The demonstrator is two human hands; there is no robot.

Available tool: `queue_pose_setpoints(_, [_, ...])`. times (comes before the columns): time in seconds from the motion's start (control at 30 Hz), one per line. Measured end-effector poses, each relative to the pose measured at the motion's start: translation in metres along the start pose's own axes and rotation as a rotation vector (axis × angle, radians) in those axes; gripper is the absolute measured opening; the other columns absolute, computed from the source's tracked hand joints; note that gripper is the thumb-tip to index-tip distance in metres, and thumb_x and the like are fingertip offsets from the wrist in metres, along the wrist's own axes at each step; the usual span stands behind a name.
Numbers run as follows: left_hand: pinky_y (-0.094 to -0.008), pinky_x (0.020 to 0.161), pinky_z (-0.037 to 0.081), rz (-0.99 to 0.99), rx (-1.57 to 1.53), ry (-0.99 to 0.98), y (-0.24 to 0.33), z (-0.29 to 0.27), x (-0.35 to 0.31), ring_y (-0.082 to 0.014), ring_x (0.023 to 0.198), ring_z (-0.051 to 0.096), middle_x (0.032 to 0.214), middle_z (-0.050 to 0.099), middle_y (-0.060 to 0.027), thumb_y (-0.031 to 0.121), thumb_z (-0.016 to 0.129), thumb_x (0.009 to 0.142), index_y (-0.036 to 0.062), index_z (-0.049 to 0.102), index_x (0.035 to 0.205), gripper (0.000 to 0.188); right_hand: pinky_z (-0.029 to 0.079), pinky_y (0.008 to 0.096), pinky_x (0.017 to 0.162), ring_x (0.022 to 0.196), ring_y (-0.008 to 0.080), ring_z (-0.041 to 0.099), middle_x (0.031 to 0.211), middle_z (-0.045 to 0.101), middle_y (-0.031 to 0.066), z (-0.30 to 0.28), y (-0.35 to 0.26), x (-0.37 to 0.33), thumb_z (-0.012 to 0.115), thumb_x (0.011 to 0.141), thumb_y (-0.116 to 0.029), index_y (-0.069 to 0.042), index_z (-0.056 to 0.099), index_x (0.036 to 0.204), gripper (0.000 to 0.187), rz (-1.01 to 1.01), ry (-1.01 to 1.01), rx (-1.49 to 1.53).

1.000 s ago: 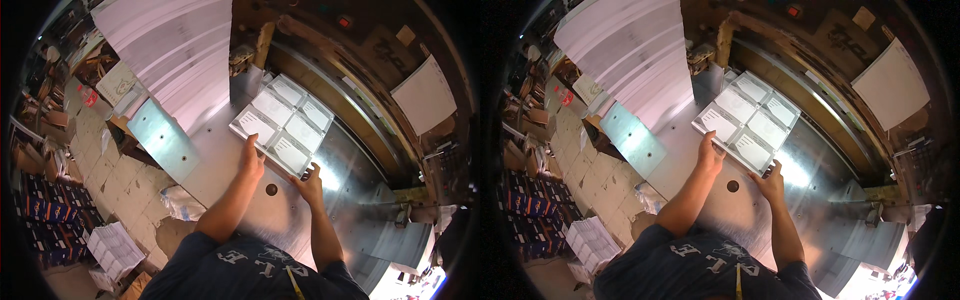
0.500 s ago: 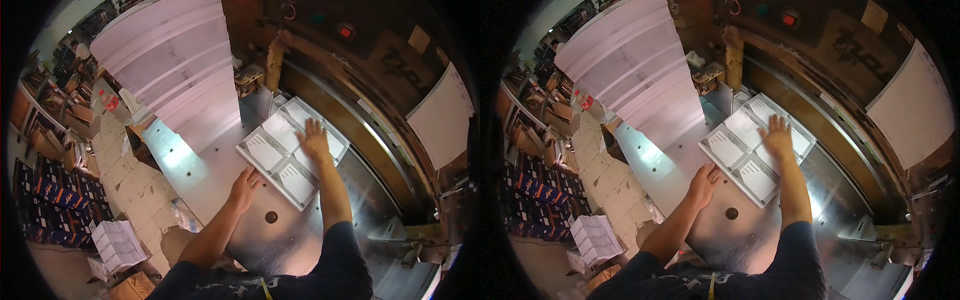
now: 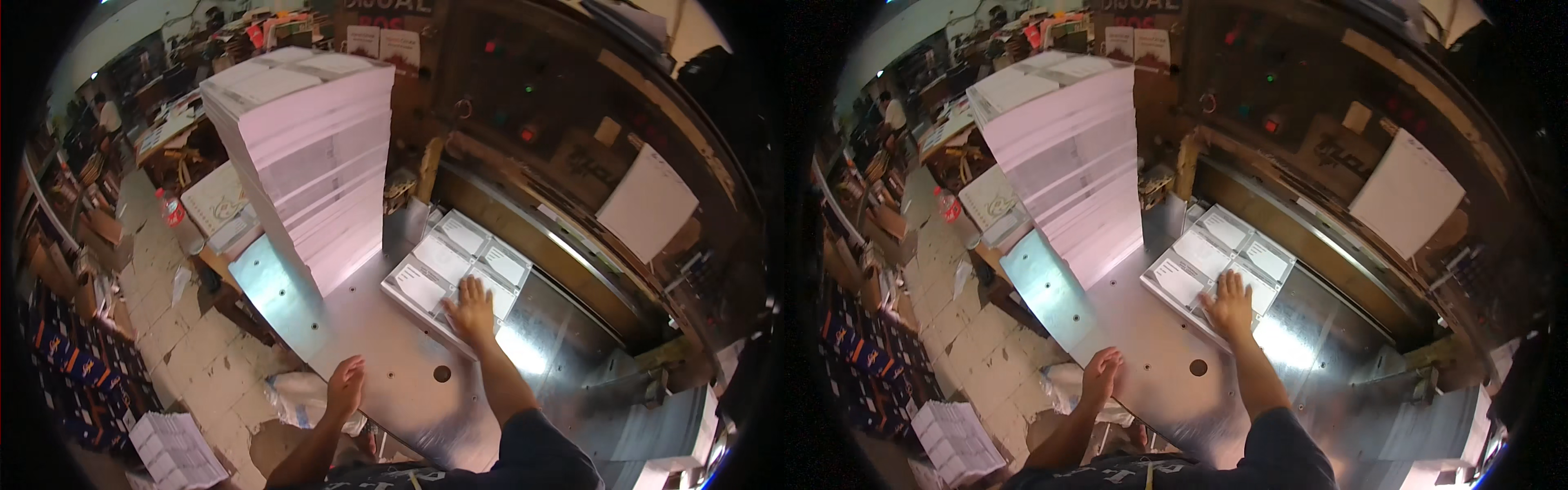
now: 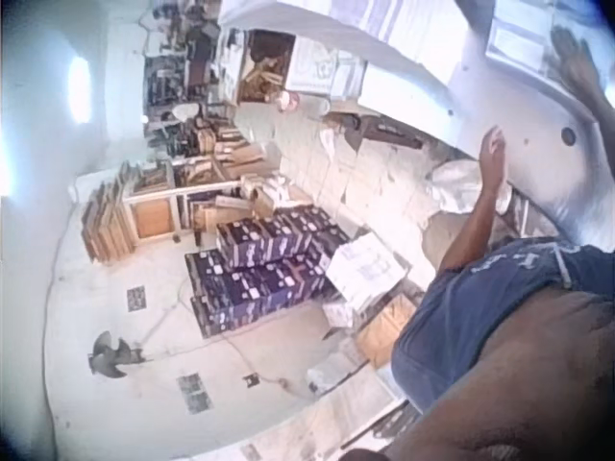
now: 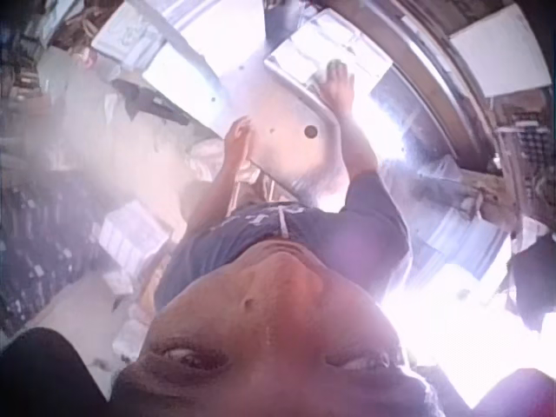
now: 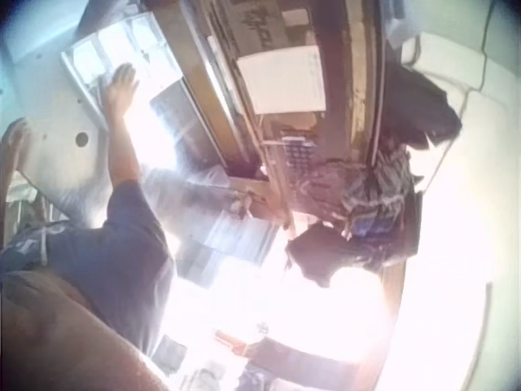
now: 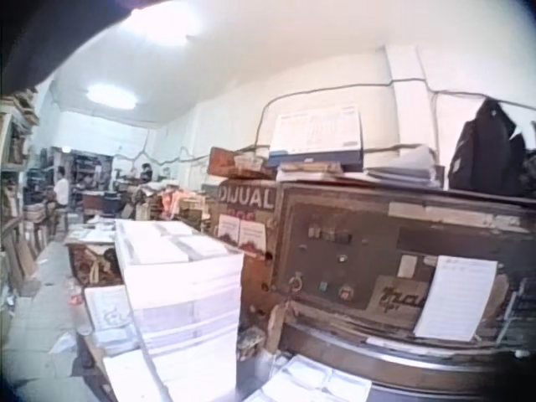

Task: The person picks up stacks of paper from a table and the floor, aligns them on a metal work surface by hand, and positions them inside a large guillotine cutting machine.

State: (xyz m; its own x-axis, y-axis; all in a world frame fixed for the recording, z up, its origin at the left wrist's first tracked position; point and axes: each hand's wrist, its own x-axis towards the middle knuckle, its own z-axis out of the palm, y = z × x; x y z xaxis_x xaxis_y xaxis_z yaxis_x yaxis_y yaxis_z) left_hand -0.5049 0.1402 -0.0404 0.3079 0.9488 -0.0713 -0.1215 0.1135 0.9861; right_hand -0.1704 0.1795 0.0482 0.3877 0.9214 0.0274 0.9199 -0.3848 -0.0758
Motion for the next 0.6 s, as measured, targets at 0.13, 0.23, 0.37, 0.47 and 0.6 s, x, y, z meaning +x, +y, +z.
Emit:
queue_pose_setpoints(0.13, [-0.0351, 0.094, 0.049, 0.023, -0.005, -0.048, -0.004, -0.024, -0.009, -0.0201, 0.108, 0.058, 0.113, 0.059, -0.0136, 0.014, 0.056, 0.096, -0.0033, 0.051, 0.123, 0.032, 0.012, 0.0522, 0.116, 0.145, 0.0310, 0.018, 0.154, 0.027, 0.0191, 0.044, -0.002, -0.024, 0.037, 0.093, -0.062, 0.002, 0.029, 0.146, 0.083, -0.007, 0.106, 0.028])
queue_pose_setpoints(0.23, [-0.0337, 0.091, 0.050, 0.010, 0.056, -0.088, 0.002, -0.034, -0.008, -0.0193, 0.106, 0.059, 0.111, 0.061, -0.0129, 0.014, 0.056, 0.096, -0.0027, 0.051, 0.123, 0.032, 0.012, 0.0536, 0.115, 0.144, 0.0321, 0.019, 0.153, 0.027, 0.0196, 0.055, -0.020, -0.049, 0.041, 0.091, -0.062, 0.002, 0.029, 0.146, 0.085, -0.024, 0.118, 0.046])
queue_pose_setpoints(0.37, [-0.0342, 0.081, 0.053, 0.174, 0.349, -0.065, -0.007, -0.076, -0.017, -0.0232, 0.099, 0.063, 0.115, 0.058, -0.0136, 0.019, 0.057, 0.096, 0.0054, 0.052, 0.125, 0.032, 0.012, 0.0561, 0.114, 0.144, 0.0341, 0.020, 0.152, 0.027, 0.0211, 0.061, -0.068, -0.129, 0.055, 0.086, -0.056, 0.003, 0.033, 0.141, 0.083, -0.208, -0.040, 0.138])
queue_pose_setpoints(0.47, [-0.0365, 0.084, 0.053, 0.261, 0.520, 0.051, -0.053, -0.151, -0.048, -0.0282, 0.100, 0.064, 0.111, 0.063, -0.0166, 0.016, 0.062, 0.088, 0.0048, 0.051, 0.127, 0.042, 0.012, 0.0554, 0.115, 0.144, 0.0339, 0.020, 0.152, 0.027, 0.0209, 0.069, -0.093, -0.189, 0.056, 0.087, -0.046, 0.005, 0.035, 0.140, 0.076, -0.245, -0.032, 0.112])
queue_pose_setpoints(0.6, [-0.0411, 0.085, 0.052, -0.063, 0.950, 0.225, -0.163, -0.296, -0.156, -0.0299, 0.105, 0.063, 0.118, 0.062, -0.0182, 0.025, 0.062, 0.087, 0.0052, 0.053, 0.127, 0.045, 0.012, 0.0540, 0.116, 0.145, 0.0337, 0.018, 0.154, 0.026, 0.0197, 0.080, -0.091, -0.229, 0.052, 0.091, -0.040, 0.005, 0.031, 0.143, 0.072, -0.080, -0.014, 0.066])
